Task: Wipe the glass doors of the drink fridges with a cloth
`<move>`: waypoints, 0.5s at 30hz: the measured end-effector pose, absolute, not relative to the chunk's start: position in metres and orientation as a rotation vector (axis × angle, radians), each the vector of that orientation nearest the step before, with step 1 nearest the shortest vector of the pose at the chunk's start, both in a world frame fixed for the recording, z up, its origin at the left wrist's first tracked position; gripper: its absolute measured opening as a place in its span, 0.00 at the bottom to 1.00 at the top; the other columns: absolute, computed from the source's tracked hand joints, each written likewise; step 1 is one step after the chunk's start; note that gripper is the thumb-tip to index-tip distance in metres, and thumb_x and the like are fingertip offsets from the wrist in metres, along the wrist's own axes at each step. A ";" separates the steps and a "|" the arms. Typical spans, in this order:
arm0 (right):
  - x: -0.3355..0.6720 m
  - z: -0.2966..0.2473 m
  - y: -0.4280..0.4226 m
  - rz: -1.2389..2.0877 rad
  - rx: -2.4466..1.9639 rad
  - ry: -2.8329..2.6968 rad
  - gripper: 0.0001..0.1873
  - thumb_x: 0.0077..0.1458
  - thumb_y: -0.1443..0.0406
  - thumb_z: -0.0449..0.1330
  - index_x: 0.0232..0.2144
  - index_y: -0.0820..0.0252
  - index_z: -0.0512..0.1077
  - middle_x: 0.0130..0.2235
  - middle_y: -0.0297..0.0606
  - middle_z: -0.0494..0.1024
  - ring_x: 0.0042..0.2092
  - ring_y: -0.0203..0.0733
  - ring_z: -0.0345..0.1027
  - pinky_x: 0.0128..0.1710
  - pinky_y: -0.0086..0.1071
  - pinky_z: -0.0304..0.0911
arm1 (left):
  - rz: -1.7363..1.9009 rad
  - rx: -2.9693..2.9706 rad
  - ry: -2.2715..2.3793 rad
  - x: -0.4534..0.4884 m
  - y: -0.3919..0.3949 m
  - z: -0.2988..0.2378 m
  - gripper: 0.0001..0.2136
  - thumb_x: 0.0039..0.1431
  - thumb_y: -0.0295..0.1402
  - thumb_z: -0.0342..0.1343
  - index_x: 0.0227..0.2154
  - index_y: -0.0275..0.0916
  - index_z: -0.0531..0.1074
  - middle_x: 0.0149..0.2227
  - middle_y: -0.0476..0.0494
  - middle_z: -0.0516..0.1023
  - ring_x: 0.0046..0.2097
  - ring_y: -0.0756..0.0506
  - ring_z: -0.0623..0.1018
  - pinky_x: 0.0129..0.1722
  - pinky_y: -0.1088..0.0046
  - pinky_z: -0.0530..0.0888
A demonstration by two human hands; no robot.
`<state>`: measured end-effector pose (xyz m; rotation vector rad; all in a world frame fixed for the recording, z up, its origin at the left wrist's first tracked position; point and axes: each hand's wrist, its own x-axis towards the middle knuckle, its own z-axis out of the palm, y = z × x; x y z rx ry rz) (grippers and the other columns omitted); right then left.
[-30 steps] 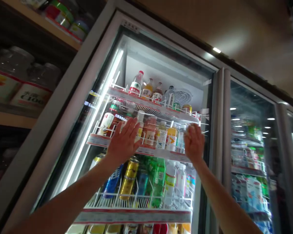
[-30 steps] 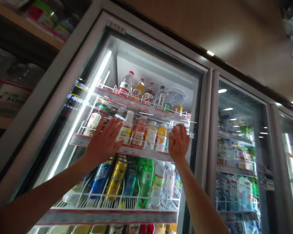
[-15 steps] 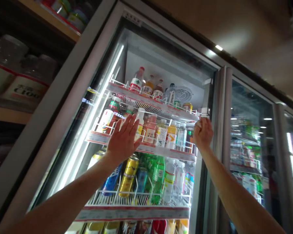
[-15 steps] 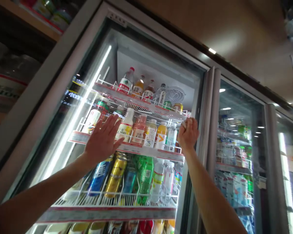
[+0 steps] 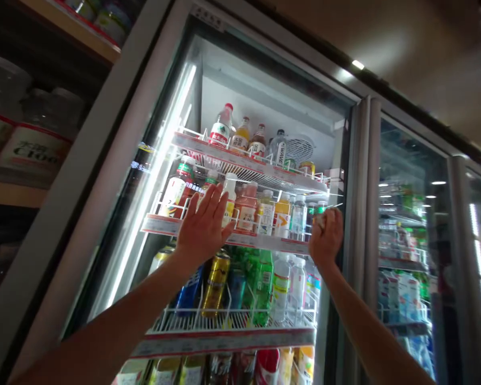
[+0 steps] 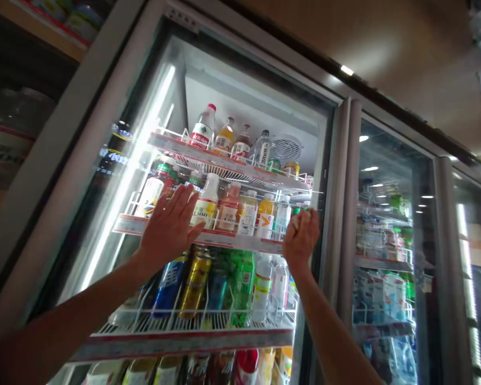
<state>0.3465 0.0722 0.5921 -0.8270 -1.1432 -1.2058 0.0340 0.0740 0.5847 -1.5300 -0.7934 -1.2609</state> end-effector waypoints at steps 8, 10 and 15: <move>0.344 0.567 0.064 -1.181 -0.951 -1.191 0.23 0.58 0.65 0.48 0.56 0.56 0.60 0.60 0.48 0.61 0.62 0.51 0.52 0.56 0.54 0.53 | -1.286 -1.562 -0.791 0.034 0.071 0.586 0.31 0.61 0.43 0.45 0.64 0.35 0.44 0.65 0.33 0.51 0.66 0.38 0.51 0.64 0.53 0.50; 0.349 0.568 0.064 -1.104 -0.960 -1.055 0.24 0.58 0.65 0.46 0.57 0.59 0.59 0.59 0.50 0.62 0.61 0.51 0.53 0.56 0.54 0.54 | -1.290 -1.557 -0.784 0.034 0.072 0.586 0.31 0.61 0.43 0.45 0.64 0.35 0.44 0.65 0.33 0.52 0.66 0.37 0.51 0.63 0.52 0.51; 0.313 0.557 0.064 -1.227 -0.849 -1.367 0.25 0.57 0.66 0.48 0.58 0.56 0.57 0.63 0.46 0.55 0.65 0.49 0.46 0.59 0.52 0.49 | -1.307 -1.567 -0.768 0.033 0.073 0.585 0.31 0.62 0.42 0.45 0.64 0.35 0.44 0.65 0.32 0.52 0.66 0.37 0.52 0.63 0.51 0.51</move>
